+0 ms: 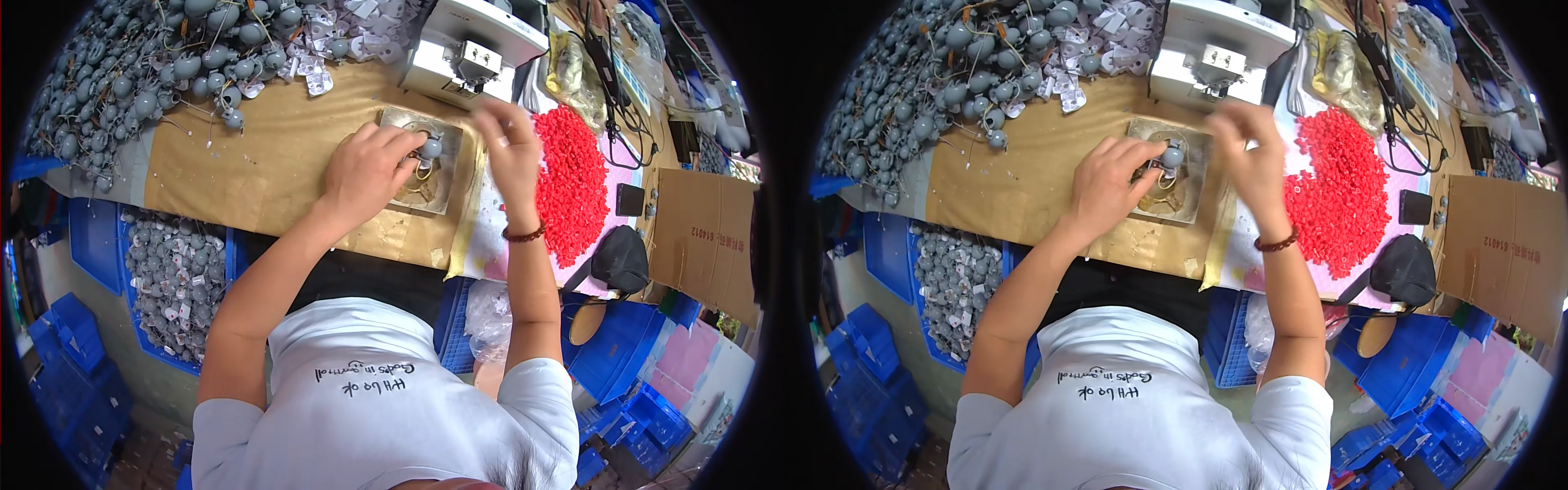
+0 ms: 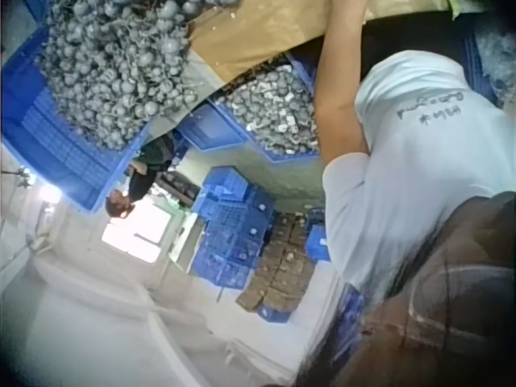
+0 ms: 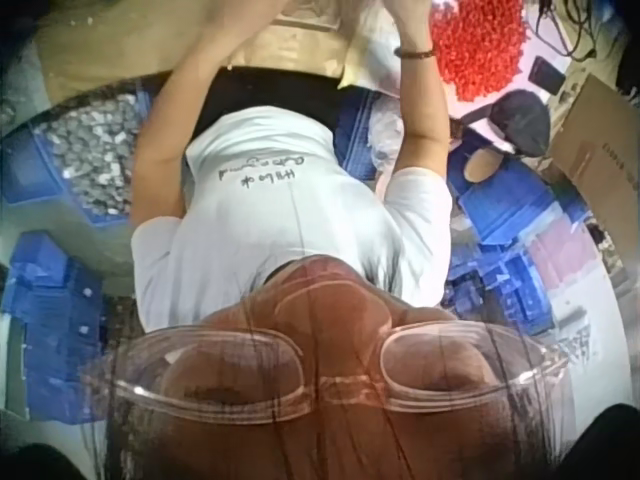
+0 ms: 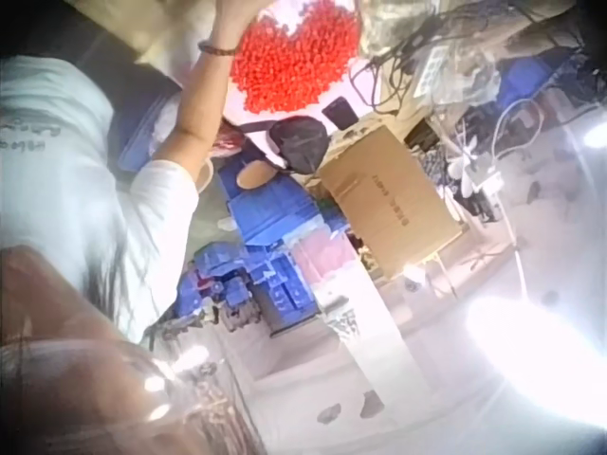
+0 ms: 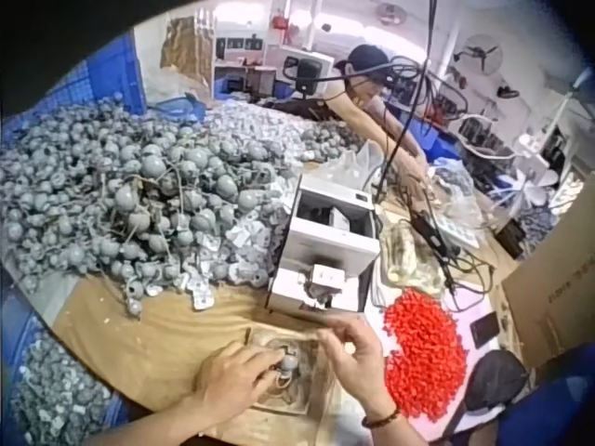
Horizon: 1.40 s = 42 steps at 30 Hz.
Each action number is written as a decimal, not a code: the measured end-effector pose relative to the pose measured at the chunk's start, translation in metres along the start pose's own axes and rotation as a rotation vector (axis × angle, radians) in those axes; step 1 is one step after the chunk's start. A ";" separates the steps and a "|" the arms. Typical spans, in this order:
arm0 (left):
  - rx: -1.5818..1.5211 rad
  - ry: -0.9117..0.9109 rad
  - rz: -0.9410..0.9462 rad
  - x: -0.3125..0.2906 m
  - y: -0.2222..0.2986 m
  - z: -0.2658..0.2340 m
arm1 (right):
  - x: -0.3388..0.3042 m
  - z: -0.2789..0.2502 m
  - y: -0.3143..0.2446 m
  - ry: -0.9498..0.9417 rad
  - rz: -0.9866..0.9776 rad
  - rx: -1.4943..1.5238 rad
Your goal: Assemble small plastic components by inserting metal parts and securing them using a powered screwdriver.
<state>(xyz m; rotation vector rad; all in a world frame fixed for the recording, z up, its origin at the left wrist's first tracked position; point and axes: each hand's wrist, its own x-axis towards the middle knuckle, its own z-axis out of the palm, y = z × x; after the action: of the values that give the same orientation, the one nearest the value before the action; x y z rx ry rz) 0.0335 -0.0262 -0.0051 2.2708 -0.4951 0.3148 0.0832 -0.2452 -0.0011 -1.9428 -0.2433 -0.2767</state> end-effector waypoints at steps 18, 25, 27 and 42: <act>-0.079 0.066 -0.174 -0.044 -0.016 -0.085 | 0.021 0.059 -0.051 -0.282 0.211 0.463; 0.191 0.480 -0.964 -0.243 -0.073 -0.243 | 0.022 -0.020 0.004 -0.283 0.232 0.234; 0.569 0.499 -1.063 -0.331 -0.101 -0.295 | 0.026 -0.051 0.025 -0.197 0.276 0.236; 0.762 0.237 0.050 -0.114 -0.093 -0.220 | -0.004 -0.166 0.104 -0.178 0.060 -0.602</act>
<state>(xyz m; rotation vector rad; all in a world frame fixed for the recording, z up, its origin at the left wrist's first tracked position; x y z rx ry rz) -0.0426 0.2230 0.0398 2.8914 -0.3367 0.9115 0.0976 -0.4377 -0.0327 -2.5716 -0.2337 -0.1431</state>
